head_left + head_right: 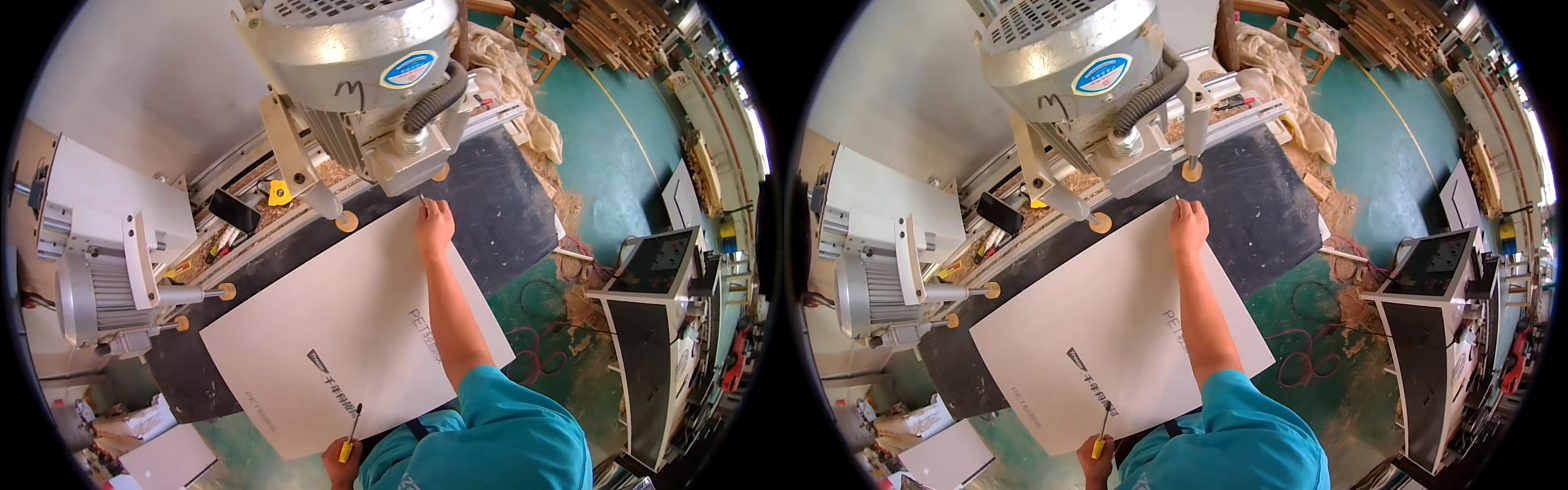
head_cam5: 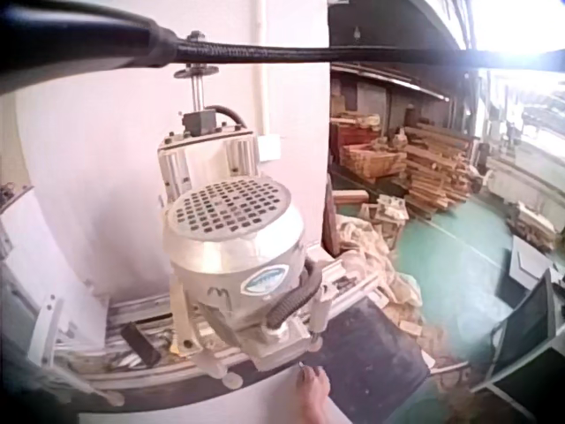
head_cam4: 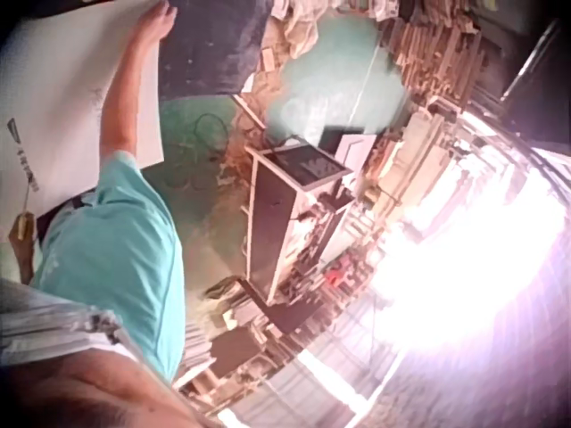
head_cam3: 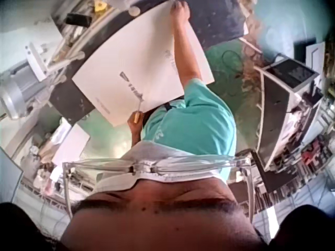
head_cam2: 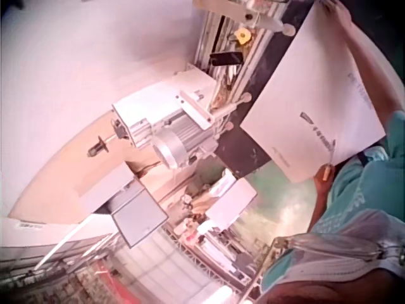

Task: The person cleans a large white board on a woodworking machine, using a cloth to wipe different parts of the surface, moving the board onto a stack of other boards, and returning to the machine to clean another board.

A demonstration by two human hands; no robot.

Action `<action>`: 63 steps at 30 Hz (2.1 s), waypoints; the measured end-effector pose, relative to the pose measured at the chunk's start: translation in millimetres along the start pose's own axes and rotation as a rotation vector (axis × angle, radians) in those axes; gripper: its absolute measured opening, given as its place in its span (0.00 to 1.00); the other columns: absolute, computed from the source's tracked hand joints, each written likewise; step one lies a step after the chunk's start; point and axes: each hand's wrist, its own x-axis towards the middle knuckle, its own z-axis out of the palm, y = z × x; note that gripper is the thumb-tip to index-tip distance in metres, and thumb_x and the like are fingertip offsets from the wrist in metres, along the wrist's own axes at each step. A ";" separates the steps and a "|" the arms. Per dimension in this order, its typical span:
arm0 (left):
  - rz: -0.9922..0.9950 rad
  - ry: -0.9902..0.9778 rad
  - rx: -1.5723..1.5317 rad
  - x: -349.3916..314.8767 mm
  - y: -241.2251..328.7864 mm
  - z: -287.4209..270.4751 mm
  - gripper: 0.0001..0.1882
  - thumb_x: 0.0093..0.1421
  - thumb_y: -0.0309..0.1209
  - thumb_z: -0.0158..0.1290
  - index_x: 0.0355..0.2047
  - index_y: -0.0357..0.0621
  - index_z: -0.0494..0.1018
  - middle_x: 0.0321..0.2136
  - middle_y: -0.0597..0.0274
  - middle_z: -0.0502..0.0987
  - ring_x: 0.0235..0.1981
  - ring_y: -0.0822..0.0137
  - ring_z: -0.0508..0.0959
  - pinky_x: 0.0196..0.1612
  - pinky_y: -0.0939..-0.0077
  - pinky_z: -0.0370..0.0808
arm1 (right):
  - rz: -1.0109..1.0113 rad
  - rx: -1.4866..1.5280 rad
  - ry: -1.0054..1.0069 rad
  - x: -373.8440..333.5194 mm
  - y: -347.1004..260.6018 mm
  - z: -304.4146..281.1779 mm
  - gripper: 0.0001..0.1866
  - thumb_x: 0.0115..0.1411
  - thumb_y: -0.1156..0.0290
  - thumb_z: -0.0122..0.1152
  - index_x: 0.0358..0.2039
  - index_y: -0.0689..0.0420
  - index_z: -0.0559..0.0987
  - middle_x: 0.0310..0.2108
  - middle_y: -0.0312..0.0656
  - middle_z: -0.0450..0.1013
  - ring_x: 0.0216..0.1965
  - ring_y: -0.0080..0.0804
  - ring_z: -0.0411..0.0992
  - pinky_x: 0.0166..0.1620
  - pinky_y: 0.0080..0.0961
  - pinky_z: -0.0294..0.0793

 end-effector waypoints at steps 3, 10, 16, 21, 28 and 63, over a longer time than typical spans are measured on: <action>-0.032 -0.005 0.032 -1.6 13.2 4.1 0.07 0.51 0.28 0.61 0.29 0.38 0.78 0.24 0.56 0.80 0.26 0.64 0.80 0.33 0.71 0.77 | -0.032 -0.016 -0.045 -0.8 -4.0 6.1 0.04 0.57 0.71 0.59 0.32 0.54 0.80 0.28 0.44 0.72 0.31 0.46 0.73 0.34 0.40 0.74; -0.028 -0.009 0.052 2.3 -16.4 -8.3 0.14 0.48 0.32 0.67 0.32 0.38 0.78 0.26 0.51 0.80 0.27 0.54 0.82 0.34 0.66 0.78 | -0.043 -0.047 0.003 18.6 0.3 13.8 0.04 0.58 0.70 0.57 0.30 0.55 0.79 0.30 0.47 0.71 0.31 0.52 0.73 0.33 0.44 0.74; -0.052 0.049 0.033 -3.3 -64.3 -53.1 0.15 0.47 0.33 0.68 0.33 0.39 0.78 0.26 0.51 0.80 0.28 0.54 0.81 0.33 0.66 0.78 | -0.152 -0.119 -0.075 -21.5 -22.6 36.5 0.06 0.60 0.70 0.56 0.30 0.55 0.80 0.28 0.46 0.71 0.29 0.49 0.73 0.31 0.42 0.73; -0.026 0.075 -0.072 0.5 -114.2 -115.4 0.15 0.48 0.33 0.67 0.33 0.39 0.78 0.28 0.52 0.80 0.29 0.54 0.81 0.34 0.66 0.77 | -0.158 -0.110 -0.106 -117.3 -124.1 51.2 0.07 0.59 0.70 0.56 0.31 0.55 0.82 0.28 0.45 0.72 0.30 0.46 0.73 0.33 0.39 0.73; -0.069 0.249 -0.210 -17.8 -237.3 -215.1 0.12 0.48 0.29 0.65 0.32 0.39 0.78 0.26 0.52 0.80 0.27 0.54 0.81 0.32 0.67 0.77 | -0.267 0.035 -0.203 -317.4 -306.4 102.1 0.04 0.59 0.75 0.57 0.27 0.56 0.78 0.25 0.44 0.71 0.24 0.44 0.72 0.25 0.39 0.73; -0.492 0.646 -0.456 -144.8 -231.0 -160.6 0.06 0.51 0.25 0.56 0.31 0.41 0.78 0.20 0.62 0.73 0.21 0.69 0.72 0.28 0.74 0.70 | -0.948 0.357 -0.805 -431.5 -415.5 138.6 0.09 0.62 0.66 0.54 0.26 0.55 0.75 0.27 0.45 0.72 0.31 0.46 0.73 0.29 0.42 0.71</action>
